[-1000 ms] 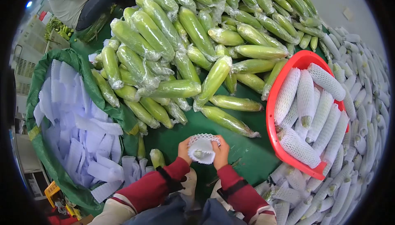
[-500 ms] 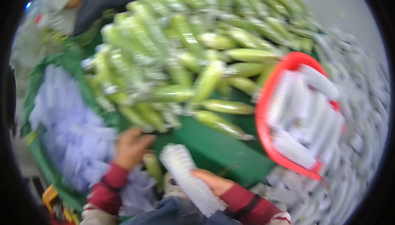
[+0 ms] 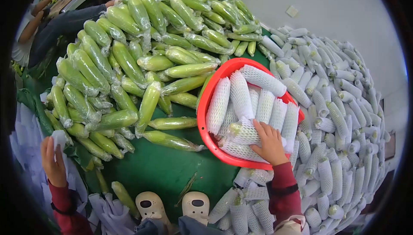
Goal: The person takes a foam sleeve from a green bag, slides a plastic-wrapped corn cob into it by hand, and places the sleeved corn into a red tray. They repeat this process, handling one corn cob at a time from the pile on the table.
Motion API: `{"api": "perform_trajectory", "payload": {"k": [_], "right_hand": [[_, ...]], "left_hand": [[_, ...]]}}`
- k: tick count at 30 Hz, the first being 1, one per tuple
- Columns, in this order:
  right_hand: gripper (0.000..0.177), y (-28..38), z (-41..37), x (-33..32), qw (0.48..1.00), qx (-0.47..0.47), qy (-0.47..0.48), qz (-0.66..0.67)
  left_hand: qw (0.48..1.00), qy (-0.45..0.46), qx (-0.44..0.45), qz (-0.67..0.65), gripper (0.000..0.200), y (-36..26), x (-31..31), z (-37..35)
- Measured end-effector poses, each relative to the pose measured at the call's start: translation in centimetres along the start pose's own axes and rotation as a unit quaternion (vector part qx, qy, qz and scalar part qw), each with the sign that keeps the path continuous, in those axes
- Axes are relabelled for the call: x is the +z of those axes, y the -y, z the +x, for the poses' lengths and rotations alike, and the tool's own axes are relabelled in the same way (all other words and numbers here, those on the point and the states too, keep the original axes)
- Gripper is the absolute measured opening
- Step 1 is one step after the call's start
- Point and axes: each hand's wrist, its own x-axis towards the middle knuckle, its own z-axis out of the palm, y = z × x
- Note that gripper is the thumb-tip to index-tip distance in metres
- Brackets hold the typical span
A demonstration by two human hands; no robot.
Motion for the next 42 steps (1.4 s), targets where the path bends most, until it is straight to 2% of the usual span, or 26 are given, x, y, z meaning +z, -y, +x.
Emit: {"api": "perform_trajectory", "payload": {"k": [1, 2, 4, 5, 6, 7, 8, 10, 11, 13, 17, 21, 23, 24, 25, 26, 27, 29, 31, 32, 33, 36, 37, 38, 40, 42], "right_hand": [[0.08, 0.5, 0.1, -0.2, 0.996, 0.021, 0.012, -0.082], [0.081, 1.7, 0.6, -0.6, 0.999, -0.008, -0.024, -0.045], [0.081, 8.1, 1.0, -2.6, 0.994, -0.065, -0.08, 0.042], [0.08, 11.4, 0.7, -2.5, 0.957, -0.077, -0.007, 0.279], [0.079, 14.6, 0.3, -1.6, 0.859, -0.085, 0.068, 0.5], [0.076, 17.4, 0.1, -0.1, 0.748, -0.057, 0.207, 0.628], [0.072, 19.8, -0.2, 1.3, 0.604, -0.025, 0.336, 0.722], [0.065, 22.9, -0.3, 5.2, 0.567, 0.029, 0.388, 0.726], [0.053, 23.8, -0.8, 6.3, 0.495, 0.126, 0.414, 0.753], [0.049, 23.9, -1.6, 7.5, 0.468, 0.173, 0.423, 0.757], [0.041, 22.5, -1.6, 8.1, 0.378, 0.183, 0.43, 0.799], [0.031, 22.2, -1.8, 9.5, 0.283, 0.297, 0.45, 0.794], [0.026, 22.2, -3.2, 10.8, 0.296, 0.228, 0.498, 0.783], [0.025, 22.2, -4.2, 11.9, 0.302, 0.193, 0.522, 0.774], [0.027, 22.5, -4.7, 13.2, 0.407, 0.135, 0.5, 0.752], [0.029, 22.2, -4.7, 13.9, 0.354, 0.202, 0.426, 0.808], [0.03, 22.2, -3.6, 13.0, 0.295, 0.266, 0.344, 0.851], [0.036, 21.3, -2.2, 13.7, 0.204, 0.405, 0.22, 0.864], [0.036, 19.1, -3.0, 16.2, 0.14, 0.317, 0.273, 0.897], [0.036, 18.4, -3.4, 17.1, 0.108, 0.272, 0.298, 0.909], [0.032, 18.4, -3.3, 16.4, 0.068, 0.274, 0.312, 0.907], [0.026, 17.4, -3.9, 16.8, 0.308, 0.298, 0.325, 0.843], [0.027, 16.9, -3.5, 16.9, 0.508, 0.261, 0.293, 0.767], [0.031, 16.2, -2.9, 17.0, 0.683, 0.21, 0.248, 0.654], [0.046, 15.2, -1.6, 17.2, 0.928, 0.079, 0.125, 0.342], [0.043, 15.8, 1.5, 17.8, 0.936, 0.101, -0.043, 0.334]], "left_hand": [[0.998, -0.053, -0.018, -0.042, 0.053, -1.7, 0.4, 0.3], [0.991, -0.102, -0.035, -0.08, 0.053, -3.4, 0.9, 0.4], [0.955, -0.032, -0.064, -0.288, 0.048, -6.8, 2.7, -1.7], [0.954, 0.039, -0.076, -0.289, 0.049, -10.1, 2.7, -1.3], [0.953, 0.123, -0.039, -0.274, 0.051, -12.9, 2.7, 0.3], [0.838, 0.263, -0.228, -0.42, 0.05, -15.5, 3.6, -0.2], [0.801, 0.267, -0.201, -0.496, 0.045, -16.7, 6.1, -1.8], [0.734, 0.397, -0.256, -0.488, 0.035, -17.9, 8.2, -4.0], [0.819, 0.352, -0.154, -0.425, 0.032, -17.7, 9.3, -5.0], [0.927, 0.247, 0.061, -0.274, 0.028, -17.4, 10.8, -6.4], [0.925, 0.243, 0.141, -0.255, 0.019, -16.0, 12.5, -6.6], [0.899, 0.117, 0.088, -0.413, 0.011, -16.8, 13.3, -5.6], [0.857, 0.062, -0.012, -0.512, 0.01, -17.6, 13.4, -5.8], [0.84, 0.099, -0.108, -0.523, 0.01, -17.8, 13.3, -6.3], [0.814, 0.135, -0.204, -0.527, 0.01, -18.0, 13.3, -7.0], [0.779, 0.168, -0.296, -0.526, 0.012, -18.1, 13.5, -7.4], [0.7, 0.225, -0.374, -0.566, 0.014, -18.3, 14.1, -7.4], [0.558, 0.431, -0.296, -0.644, 0.013, -17.5, 16.3, -10.1], [0.345, 0.622, -0.262, -0.652, 0.025, -17.2, 17.1, -12.4], [0.239, 0.604, -0.261, -0.714, 0.031, -17.9, 17.1, -12.9], [0.243, 0.587, -0.299, -0.712, 0.031, -18.2, 16.9, -12.5], [0.266, 0.428, -0.432, -0.748, 0.022, -19.3, 15.9, -9.0], [0.273, 0.354, -0.476, -0.757, 0.017, -19.4, 15.8, -8.3], [0.314, 0.358, -0.477, -0.739, 0.013, -19.0, 17.8, -9.3], [0.694, 0.403, -0.331, -0.497, 0.013, -18.9, 21.0, -10.8], [0.711, 0.346, -0.388, -0.474, 0.021, -19.7, 22.5, -9.7]]}}
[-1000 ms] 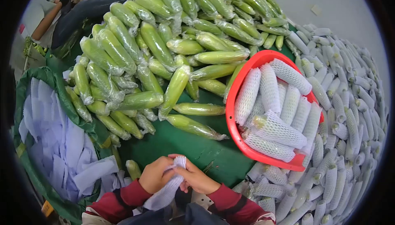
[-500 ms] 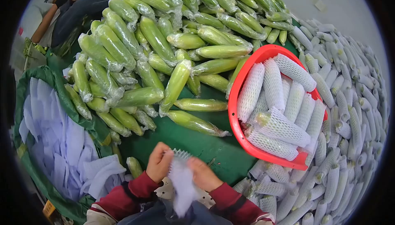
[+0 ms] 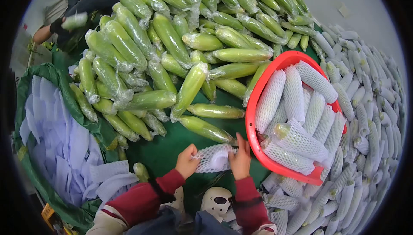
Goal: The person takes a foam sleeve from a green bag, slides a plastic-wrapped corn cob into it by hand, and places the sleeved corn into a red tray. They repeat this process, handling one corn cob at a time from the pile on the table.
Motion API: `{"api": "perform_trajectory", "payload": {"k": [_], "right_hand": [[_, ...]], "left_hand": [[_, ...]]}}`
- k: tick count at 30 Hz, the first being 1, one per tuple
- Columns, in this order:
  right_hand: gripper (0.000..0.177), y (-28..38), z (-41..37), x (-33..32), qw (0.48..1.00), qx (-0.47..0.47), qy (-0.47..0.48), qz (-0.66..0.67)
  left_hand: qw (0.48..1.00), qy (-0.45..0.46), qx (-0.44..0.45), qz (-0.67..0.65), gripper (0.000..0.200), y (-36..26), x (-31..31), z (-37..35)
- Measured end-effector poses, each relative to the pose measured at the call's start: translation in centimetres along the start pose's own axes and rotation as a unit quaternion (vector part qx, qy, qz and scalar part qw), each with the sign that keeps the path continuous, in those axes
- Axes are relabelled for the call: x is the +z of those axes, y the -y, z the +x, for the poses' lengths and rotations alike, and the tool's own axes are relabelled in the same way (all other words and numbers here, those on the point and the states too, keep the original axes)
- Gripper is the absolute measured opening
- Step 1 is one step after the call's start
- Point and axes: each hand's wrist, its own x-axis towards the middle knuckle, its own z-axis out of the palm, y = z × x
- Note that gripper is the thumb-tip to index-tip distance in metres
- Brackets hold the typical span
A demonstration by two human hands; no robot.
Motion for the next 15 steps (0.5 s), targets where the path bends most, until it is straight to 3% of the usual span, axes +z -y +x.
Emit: {"api": "perform_trajectory", "payload": {"k": [1, 2, 4, 5, 7, 8, 10, 12, 13, 15], "right_hand": [[0.041, -0.2, 0.5, 0.9, 0.997, -0.014, -0.082, 0.003], [0.039, -1.5, 0.4, 1.9, 0.998, 0.034, -0.017, 0.041], [0.034, -4.2, 0.4, 3.8, 0.98, 0.12, 0.108, 0.119], [0.032, -5.3, -0.7, 3.8, 0.921, 0.185, 0.192, 0.284], [0.033, 1.5, -3.1, -0.6, 0.787, 0.382, 0.241, 0.419], [0.034, 1.1, -5.4, -0.4, 0.783, 0.35, 0.239, 0.455], [0.027, 5.8, -6.2, -2.8, 0.744, 0.342, 0.209, 0.534], [0.019, 8.1, -7.0, -3.8, 0.772, 0.286, 0.19, 0.534], [0.016, 8.7, -7.4, -3.9, 0.785, 0.257, 0.18, 0.534], [0.01, 9.2, -7.2, -3.3, 0.806, 0.207, 0.172, 0.528]], "left_hand": [[0.999, -0.039, -0.01, -0.009, 0.025, -0.3, 0.5, 0.5], [0.997, -0.077, 0.009, -0.012, 0.038, 0.9, 1.1, 1.6], [0.999, -0.026, -0.035, -0.004, 0.06, 1.4, 0.2, 2.4], [1.0, -0.016, -0.01, -0.009, 0.064, 1.4, -0.1, 1.7], [0.999, 0.007, 0.044, -0.018, 0.073, 0.3, -0.7, -0.6], [0.997, 0.013, 0.076, -0.005, 0.078, -0.3, -0.7, -1.9], [0.981, 0.06, 0.071, -0.172, 0.071, -0.9, -1.6, -4.2], [0.965, 0.128, -0.027, -0.229, 0.064, -4.6, -3.3, -6.9], [0.955, 0.148, -0.035, -0.255, 0.056, -5.1, -3.8, -7.8], [0.9, 0.167, -0.08, -0.394, 0.054, -3.8, -3.8, -8.0]]}}
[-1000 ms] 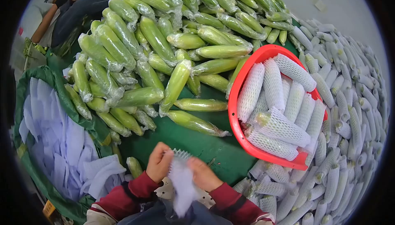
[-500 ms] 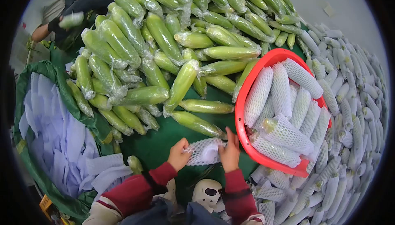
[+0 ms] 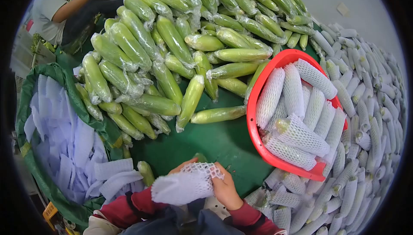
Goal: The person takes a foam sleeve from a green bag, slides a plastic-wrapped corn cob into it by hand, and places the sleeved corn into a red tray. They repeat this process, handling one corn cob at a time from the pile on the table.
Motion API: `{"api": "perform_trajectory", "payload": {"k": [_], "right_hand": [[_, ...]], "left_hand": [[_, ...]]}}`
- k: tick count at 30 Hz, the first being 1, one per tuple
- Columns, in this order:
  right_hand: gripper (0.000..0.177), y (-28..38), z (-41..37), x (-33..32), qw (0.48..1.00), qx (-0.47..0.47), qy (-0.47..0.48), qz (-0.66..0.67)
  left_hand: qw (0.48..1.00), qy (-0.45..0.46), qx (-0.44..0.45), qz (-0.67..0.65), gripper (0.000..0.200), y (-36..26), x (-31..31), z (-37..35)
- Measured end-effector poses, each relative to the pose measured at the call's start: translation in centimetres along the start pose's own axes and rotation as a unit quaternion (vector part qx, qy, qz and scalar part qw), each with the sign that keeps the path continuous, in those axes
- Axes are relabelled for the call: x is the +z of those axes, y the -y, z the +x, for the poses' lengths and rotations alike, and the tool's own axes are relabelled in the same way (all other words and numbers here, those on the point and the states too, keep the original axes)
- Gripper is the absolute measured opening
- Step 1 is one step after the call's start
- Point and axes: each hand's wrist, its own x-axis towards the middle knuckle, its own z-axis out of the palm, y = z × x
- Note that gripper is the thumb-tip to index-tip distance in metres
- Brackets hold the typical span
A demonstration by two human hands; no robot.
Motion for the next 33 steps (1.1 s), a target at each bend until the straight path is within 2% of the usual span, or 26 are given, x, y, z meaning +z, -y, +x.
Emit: {"api": "perform_trajectory", "payload": {"k": [1, 2, 5, 6, 9, 10, 13, 14, 16, 17, 19, 20, 21, 23, 25, 28, 29, 31, 32, 33], "right_hand": [[0.008, -0.2, 0.2, 0.1, 1.0, -0.023, 0.005, -0.013], [0.008, -0.3, 0.8, 0.3, 0.996, -0.049, -0.015, -0.075], [0.008, -1.9, 2.3, 0.7, 0.958, -0.174, -0.051, -0.223], [0.013, -2.5, 2.8, 0.7, 0.962, -0.182, -0.066, -0.191], [0.013, -1.8, 4.1, 0.8, 0.958, -0.204, -0.059, -0.192], [0.012, -1.6, 4.4, 1.4, 0.961, -0.199, -0.071, -0.178], [0.011, -5.8, 7.0, -0.4, 0.968, -0.134, -0.094, -0.193], [0.011, -7.8, 8.0, -1.2, 0.977, -0.144, -0.097, -0.127], [0.013, -7.3, 8.8, -0.6, 0.985, -0.113, -0.127, 0.011], [0.014, -6.9, 9.3, -0.5, 0.982, -0.099, -0.14, 0.08], [0.019, -5.6, 7.7, -0.5, 0.989, -0.077, -0.092, 0.087], [0.019, -5.1, 6.7, -0.1, 0.992, -0.051, -0.083, 0.078], [0.02, -4.7, 5.9, 0.2, 0.995, -0.026, -0.07, 0.068], [0.022, -5.1, 5.9, 1.1, 0.995, -0.037, -0.086, 0.028], [0.021, -7.6, 7.5, 0.9, 0.993, -0.037, -0.107, 0.037], [0.016, -9.7, 8.7, 0.4, 0.985, -0.041, -0.125, 0.11], [0.014, -10.3, 8.7, 0.6, 0.983, -0.038, -0.13, 0.125], [0.012, -8.1, 7.4, 2.0, 0.98, -0.026, -0.106, 0.168], [0.014, -7.1, 6.8, 2.3, 0.983, -0.021, -0.089, 0.158], [0.015, -6.8, 6.7, 2.0, 0.993, -0.037, -0.081, 0.08]], "left_hand": [[0.997, 0.011, -0.016, -0.079, 0.052, 0.1, 0.0, 0.0], [0.99, -0.039, -0.033, -0.131, 0.043, 0.2, 0.5, -0.6], [0.982, -0.158, -0.044, -0.091, 0.036, -1.2, 2.7, 0.3], [0.973, -0.199, -0.027, -0.118, 0.028, -1.9, 3.7, 0.3], [0.978, -0.197, 0.068, -0.01, 0.027, 0.0, 1.5, 2.1], [0.969, -0.168, 0.144, 0.114, 0.026, 0.6, -0.2, 2.9], [0.973, -0.14, 0.144, 0.113, 0.024, 5.1, -6.9, 7.9], [0.978, -0.133, 0.135, 0.092, 0.023, 6.4, -8.1, 8.5], [0.984, -0.12, 0.119, 0.046, 0.022, 3.9, -5.3, 8.4], [0.982, -0.13, 0.107, 0.085, 0.022, 3.3, -4.7, 8.0], [0.971, -0.149, 0.073, 0.17, 0.023, 2.0, -3.6, 6.3], [0.968, -0.142, 0.042, 0.204, 0.026, -0.9, -1.3, 4.3], [0.963, -0.154, 0.044, 0.216, 0.027, -0.1, -2.0, 4.5], [0.952, -0.177, 0.057, 0.244, 0.028, 1.4, -3.7, 5.6], [0.958, -0.203, 0.066, 0.192, 0.031, 1.9, -4.1, 6.0], [0.966, -0.226, 0.085, 0.091, 0.034, 7.4, -8.7, 8.8], [0.964, -0.194, 0.026, 0.178, 0.04, 7.3, -10.1, 8.5], [0.985, -0.145, -0.058, -0.078, 0.045, 5.3, -6.7, 6.8], [0.985, -0.114, -0.076, -0.109, 0.046, 3.7, -5.4, 5.6], [0.982, -0.078, -0.096, -0.141, 0.047, 2.4, -4.0, 4.7]]}}
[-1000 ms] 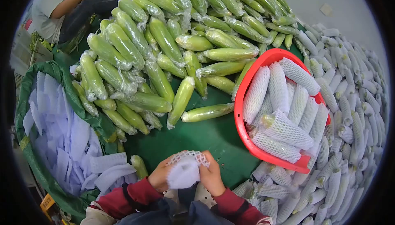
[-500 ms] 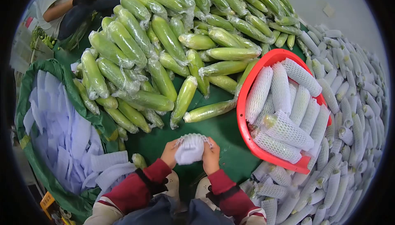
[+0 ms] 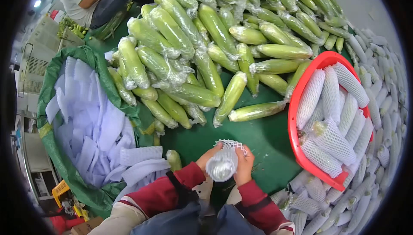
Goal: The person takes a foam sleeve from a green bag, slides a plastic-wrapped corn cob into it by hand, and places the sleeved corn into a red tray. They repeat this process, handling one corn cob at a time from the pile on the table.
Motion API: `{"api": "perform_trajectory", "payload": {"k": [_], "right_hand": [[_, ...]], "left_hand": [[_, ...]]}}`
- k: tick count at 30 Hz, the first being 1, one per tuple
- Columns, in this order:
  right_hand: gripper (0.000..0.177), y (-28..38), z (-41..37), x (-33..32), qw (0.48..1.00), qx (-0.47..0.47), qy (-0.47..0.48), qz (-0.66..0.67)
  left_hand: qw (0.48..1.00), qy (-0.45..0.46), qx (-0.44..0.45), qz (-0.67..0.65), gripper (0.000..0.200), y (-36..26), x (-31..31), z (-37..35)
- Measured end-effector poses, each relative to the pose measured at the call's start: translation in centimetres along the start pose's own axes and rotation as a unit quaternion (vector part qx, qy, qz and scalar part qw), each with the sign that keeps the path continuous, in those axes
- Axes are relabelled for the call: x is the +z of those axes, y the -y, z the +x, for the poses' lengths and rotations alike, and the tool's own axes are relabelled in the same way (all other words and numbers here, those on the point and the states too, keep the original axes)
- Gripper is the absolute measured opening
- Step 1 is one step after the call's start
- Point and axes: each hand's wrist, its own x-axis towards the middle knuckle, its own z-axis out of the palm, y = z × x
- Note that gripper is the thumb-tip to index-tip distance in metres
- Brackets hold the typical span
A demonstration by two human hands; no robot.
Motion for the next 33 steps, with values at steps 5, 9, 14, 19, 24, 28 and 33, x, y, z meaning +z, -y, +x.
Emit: {"api": "perform_trajectory", "payload": {"k": [5, 9, 14, 19, 24, 28, 33], "right_hand": [[0.04, 7.3, -2.5, 0.5, 0.859, 0.441, 0.147, 0.213], [0.059, 4.2, -5.3, -3.7, 0.847, 0.463, 0.257, 0.036], [0.073, 13.8, -7.6, -5.0, 0.94, 0.207, 0.261, 0.075], [0.096, 25.3, -8.4, -9.3, 0.961, -0.078, 0.055, -0.261], [0.083, 36.5, -2.5, -12.4, 0.586, -0.373, -0.12, -0.709], [0.078, 37.2, 6.8, -17.3, 0.45, -0.287, -0.161, -0.83], [0.081, 35.8, 11.4, -20.1, 0.439, -0.207, -0.178, -0.856]], "left_hand": [[0.793, -0.057, 0.39, 0.464, 0.028, -3.3, -0.2, -3.2], [0.572, -0.1, 0.319, 0.749, 0.086, -8.4, -0.3, -10.1], [0.298, -0.1, 0.066, 0.947, 0.036, -8.1, -12.2, -18.2], [0.291, -0.143, 0.14, 0.936, 0.014, -9.6, -11.6, -18.1], [0.237, -0.251, 0.196, 0.918, 0.01, -13.8, -6.1, -16.7], [0.284, -0.232, 0.388, 0.845, 0.027, -16.9, 5.7, -17.6], [0.421, -0.206, 0.505, 0.725, 0.027, -16.4, 9.5, -17.0]]}}
